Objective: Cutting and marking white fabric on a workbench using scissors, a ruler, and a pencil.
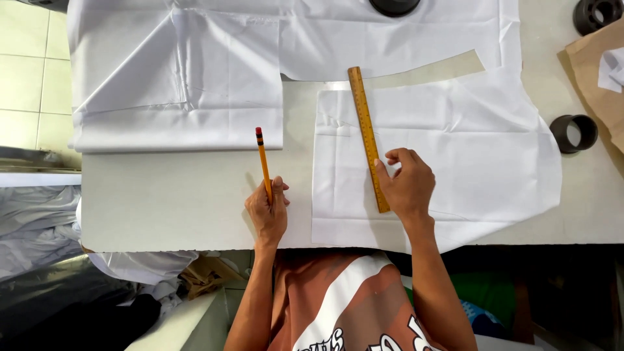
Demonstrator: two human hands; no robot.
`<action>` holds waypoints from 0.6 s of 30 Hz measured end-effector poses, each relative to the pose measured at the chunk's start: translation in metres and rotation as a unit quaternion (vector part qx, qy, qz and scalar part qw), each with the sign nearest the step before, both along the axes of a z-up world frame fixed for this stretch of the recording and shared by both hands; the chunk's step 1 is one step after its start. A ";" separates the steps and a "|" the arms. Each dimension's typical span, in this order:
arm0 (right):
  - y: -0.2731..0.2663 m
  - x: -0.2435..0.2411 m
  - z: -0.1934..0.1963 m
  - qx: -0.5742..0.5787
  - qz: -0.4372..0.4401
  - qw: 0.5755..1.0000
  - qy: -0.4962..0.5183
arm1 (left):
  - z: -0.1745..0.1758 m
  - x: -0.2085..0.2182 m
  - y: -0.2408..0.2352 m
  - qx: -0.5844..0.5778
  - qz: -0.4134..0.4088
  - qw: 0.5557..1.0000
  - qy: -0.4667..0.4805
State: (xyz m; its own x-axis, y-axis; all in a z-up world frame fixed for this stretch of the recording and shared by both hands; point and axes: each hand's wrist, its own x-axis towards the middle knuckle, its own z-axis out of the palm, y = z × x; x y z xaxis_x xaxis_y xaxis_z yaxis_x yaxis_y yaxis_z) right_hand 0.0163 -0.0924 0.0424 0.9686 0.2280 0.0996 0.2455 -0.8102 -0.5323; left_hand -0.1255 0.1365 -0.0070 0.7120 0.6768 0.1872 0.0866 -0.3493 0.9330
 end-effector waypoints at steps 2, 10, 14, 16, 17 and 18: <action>-0.002 0.002 0.008 -0.059 -0.001 0.998 0.002 | -0.002 0.000 -0.001 0.007 0.007 1.000 0.002; 0.013 -0.014 0.017 -0.129 0.039 0.984 0.117 | -0.002 0.002 -0.003 0.010 0.014 1.000 0.007; 0.018 -0.017 0.015 -0.129 0.048 0.982 0.132 | 0.000 0.002 -0.003 0.021 0.011 1.000 0.010; 0.018 -0.017 0.015 -0.127 0.047 0.981 0.139 | -0.001 0.002 -0.003 0.017 0.014 1.000 0.007; 0.020 -0.018 0.015 -0.126 0.047 0.981 0.139 | -0.001 0.002 -0.003 0.018 0.014 1.000 0.007; 0.020 -0.019 0.016 -0.127 0.051 0.981 0.135 | -0.001 0.002 -0.003 0.018 0.014 1.000 0.006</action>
